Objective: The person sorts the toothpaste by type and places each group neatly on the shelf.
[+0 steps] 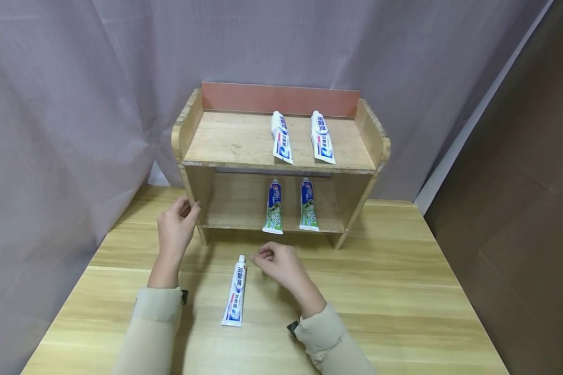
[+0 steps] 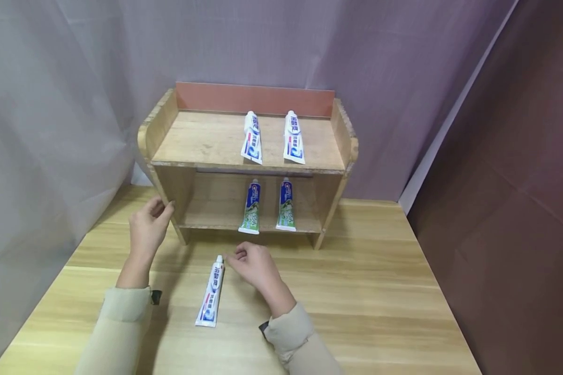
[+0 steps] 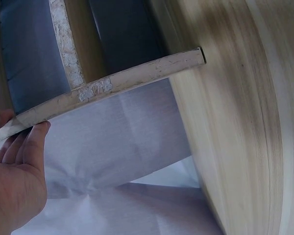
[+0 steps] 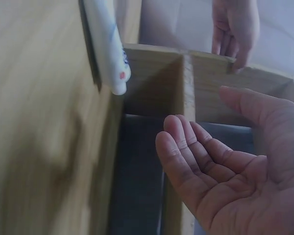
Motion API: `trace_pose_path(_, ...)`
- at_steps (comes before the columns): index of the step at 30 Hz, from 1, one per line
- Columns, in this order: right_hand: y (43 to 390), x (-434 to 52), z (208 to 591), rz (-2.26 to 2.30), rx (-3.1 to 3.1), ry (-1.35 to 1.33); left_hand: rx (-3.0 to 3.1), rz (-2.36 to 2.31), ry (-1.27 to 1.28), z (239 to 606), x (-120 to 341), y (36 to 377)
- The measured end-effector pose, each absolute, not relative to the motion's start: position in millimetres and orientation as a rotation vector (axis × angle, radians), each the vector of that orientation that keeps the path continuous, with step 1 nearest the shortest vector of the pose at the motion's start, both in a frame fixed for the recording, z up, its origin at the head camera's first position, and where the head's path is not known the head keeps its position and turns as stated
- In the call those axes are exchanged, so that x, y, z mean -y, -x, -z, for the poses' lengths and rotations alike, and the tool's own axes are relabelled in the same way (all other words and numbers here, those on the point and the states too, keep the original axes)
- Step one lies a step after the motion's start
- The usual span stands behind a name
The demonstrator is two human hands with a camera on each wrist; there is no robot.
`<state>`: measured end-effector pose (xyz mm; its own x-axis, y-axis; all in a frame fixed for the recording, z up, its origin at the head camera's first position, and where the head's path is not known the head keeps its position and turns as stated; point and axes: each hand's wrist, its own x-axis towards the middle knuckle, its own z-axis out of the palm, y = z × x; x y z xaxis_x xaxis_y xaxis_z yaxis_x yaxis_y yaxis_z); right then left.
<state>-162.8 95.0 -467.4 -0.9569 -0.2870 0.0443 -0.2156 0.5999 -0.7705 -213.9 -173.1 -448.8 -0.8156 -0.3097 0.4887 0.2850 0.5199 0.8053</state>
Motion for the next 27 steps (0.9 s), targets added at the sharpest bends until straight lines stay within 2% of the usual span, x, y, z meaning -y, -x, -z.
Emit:
trace_pose_path(15,164.1,-86.8,493.5,1.379,-2.595,0.349,2.144,1.312,-0.001,446.2,172.8,214.1)
trace_pose_path(27,157.7,-76.5,513.0,1.26,-2.629,0.312,2.141,1.311,-0.015,446.1,171.5,213.2)
